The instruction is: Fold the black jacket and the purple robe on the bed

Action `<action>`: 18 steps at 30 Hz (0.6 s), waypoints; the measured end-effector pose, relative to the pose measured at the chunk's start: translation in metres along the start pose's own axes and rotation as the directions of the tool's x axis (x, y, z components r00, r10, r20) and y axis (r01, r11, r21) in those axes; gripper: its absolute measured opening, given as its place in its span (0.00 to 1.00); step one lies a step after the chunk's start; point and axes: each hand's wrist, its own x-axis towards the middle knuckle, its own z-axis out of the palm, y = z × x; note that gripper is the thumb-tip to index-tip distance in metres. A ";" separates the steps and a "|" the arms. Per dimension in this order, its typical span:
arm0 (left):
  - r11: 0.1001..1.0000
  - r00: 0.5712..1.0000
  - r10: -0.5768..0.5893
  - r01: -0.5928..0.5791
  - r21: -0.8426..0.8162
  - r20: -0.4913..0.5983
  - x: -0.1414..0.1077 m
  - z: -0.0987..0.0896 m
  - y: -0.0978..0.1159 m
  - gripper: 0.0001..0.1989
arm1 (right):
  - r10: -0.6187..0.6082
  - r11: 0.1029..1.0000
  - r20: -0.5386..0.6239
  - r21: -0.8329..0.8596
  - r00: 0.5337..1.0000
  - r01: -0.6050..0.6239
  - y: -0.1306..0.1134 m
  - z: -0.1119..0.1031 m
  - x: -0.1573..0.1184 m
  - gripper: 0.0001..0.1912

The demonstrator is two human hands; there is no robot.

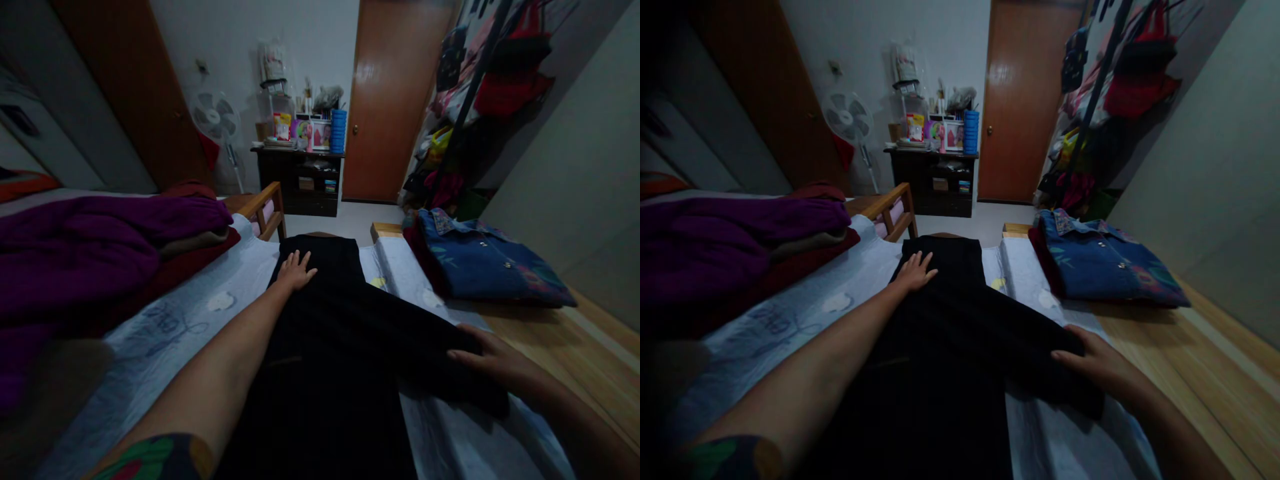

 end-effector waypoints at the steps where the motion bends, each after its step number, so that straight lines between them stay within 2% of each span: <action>1: 1.000 1.000 0.000 0.000 -0.003 -0.001 0.000 0.000 0.000 0.37 | 0.029 0.998 0.034 0.048 0.999 -0.031 -0.003 0.000 -0.002 0.34; 4: 0.999 0.999 -0.021 0.022 -0.024 0.048 -0.004 -0.007 0.003 0.37 | 0.101 0.975 0.119 0.187 0.988 -0.123 -0.018 0.000 -0.009 0.36; 7: 0.997 0.987 -0.043 0.051 -0.050 0.152 -0.016 -0.018 0.012 0.36 | 0.136 0.950 0.103 0.267 0.985 -0.160 -0.034 0.000 -0.016 0.38; 10: 0.995 0.976 0.013 0.010 -0.104 0.217 -0.039 -0.024 0.022 0.36 | 0.125 0.920 0.114 0.359 0.985 -0.159 -0.045 0.001 -0.025 0.45; 12: 0.980 0.970 0.053 -0.004 -0.201 0.238 -0.056 -0.024 0.028 0.37 | 0.094 0.899 0.115 0.417 0.989 -0.134 -0.052 0.004 -0.033 0.50; 14: 0.911 0.973 0.060 0.038 -0.411 0.222 -0.069 -0.024 0.031 0.37 | 0.036 0.887 0.119 0.453 0.992 -0.087 -0.063 0.012 -0.042 0.52; 16: 0.773 0.980 0.040 0.093 -0.627 0.195 -0.076 -0.026 0.032 0.36 | -0.063 0.888 0.155 0.460 0.986 -0.016 -0.079 0.024 -0.054 0.49; 18: 0.642 0.983 0.019 0.127 -0.756 0.182 -0.077 -0.031 0.030 0.31 | -0.187 0.896 0.232 0.438 0.955 0.069 -0.099 0.040 -0.068 0.46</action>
